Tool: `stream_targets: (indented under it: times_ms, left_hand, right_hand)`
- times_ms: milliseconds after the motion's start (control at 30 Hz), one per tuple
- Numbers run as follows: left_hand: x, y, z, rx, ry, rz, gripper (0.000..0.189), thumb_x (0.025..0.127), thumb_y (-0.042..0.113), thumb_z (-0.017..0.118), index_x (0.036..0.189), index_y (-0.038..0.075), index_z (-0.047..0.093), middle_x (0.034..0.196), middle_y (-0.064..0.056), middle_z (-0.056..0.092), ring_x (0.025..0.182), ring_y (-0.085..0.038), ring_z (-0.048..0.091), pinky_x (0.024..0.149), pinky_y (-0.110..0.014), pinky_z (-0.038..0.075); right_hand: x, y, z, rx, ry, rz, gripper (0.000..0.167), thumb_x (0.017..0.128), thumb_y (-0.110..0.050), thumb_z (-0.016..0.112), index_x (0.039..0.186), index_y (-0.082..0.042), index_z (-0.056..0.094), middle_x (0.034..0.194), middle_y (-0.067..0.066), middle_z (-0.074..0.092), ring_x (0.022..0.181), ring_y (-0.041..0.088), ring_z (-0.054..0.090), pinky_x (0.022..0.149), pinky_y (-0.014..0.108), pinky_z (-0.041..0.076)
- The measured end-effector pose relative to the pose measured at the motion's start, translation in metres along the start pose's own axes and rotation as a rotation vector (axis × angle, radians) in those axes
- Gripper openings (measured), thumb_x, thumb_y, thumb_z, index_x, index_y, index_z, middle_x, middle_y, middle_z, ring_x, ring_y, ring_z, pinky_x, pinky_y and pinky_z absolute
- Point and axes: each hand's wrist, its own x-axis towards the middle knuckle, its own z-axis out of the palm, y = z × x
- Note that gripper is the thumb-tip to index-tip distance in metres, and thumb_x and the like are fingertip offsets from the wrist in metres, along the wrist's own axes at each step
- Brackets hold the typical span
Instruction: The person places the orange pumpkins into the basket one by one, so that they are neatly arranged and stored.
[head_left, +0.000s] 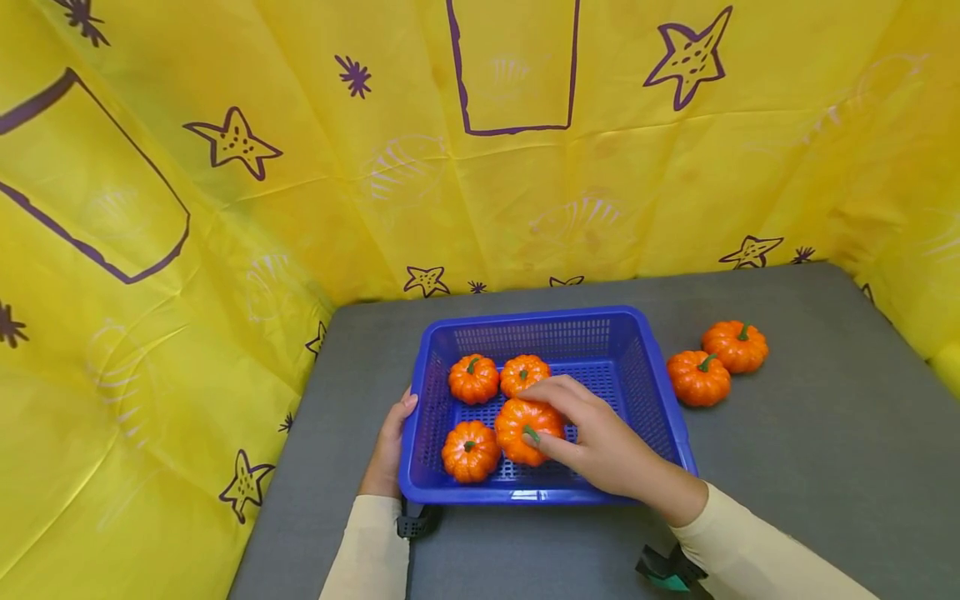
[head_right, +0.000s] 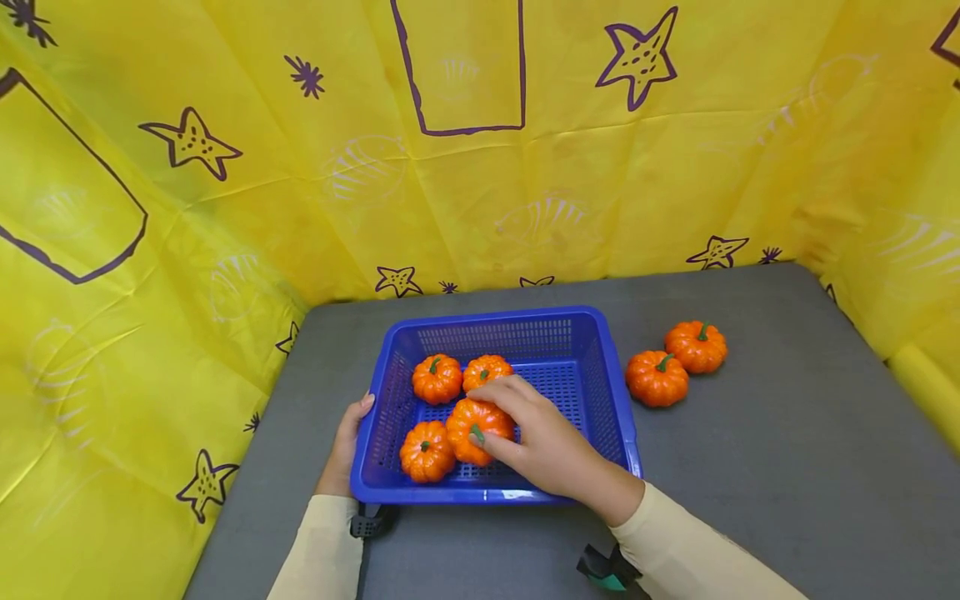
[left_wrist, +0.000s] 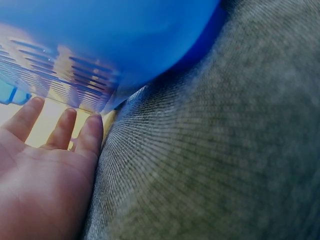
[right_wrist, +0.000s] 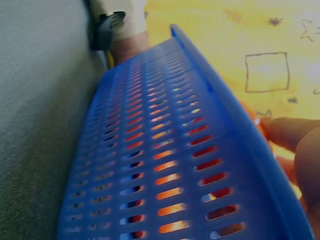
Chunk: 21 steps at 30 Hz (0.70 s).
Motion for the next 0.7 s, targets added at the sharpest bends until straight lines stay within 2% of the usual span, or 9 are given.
stream_targets:
  times_ms: [233,467,700]
  left_hand:
    - [0.0010,-0.0008,-0.0004,-0.006,0.008,0.005,0.066,0.110,0.046,0.045,0.173,0.036,0.028,0.169,-0.008,0.041,0.149,-0.042,0.041,0.116,-0.050,0.043]
    - [0.0004,-0.0012,-0.0011,-0.006,0.005,0.002,0.066,0.110,0.046,0.045,0.173,0.036,0.028,0.169,-0.007,0.040,0.150,-0.041,0.041,0.117,-0.051,0.043]
    - [0.0004,-0.0007,-0.0011,0.009,0.022,0.005,0.067,0.109,0.046,0.046,0.173,0.035,0.028,0.169,-0.009,0.041,0.149,-0.041,0.042,0.115,-0.050,0.045]
  right_hand:
    - [-0.0015,0.0060,0.0040,-0.045,-0.074,0.047,0.039,0.104,-0.017,0.076,0.143,-0.015,0.068,0.141,-0.003,0.063,0.125,0.020,0.061,0.106,0.052,0.051]
    - [-0.0032,0.0078,0.0059,-0.093,-0.175,0.095,0.039,0.104,-0.017,0.076,0.142,-0.015,0.068,0.142,-0.001,0.063,0.124,0.020,0.061,0.106,0.050,0.051]
    - [-0.0039,0.0079,0.0062,-0.136,-0.219,0.097,0.038,0.103,-0.013,0.077,0.140,-0.014,0.072,0.132,-0.002,0.065,0.117,0.018,0.063,0.100,0.046,0.055]
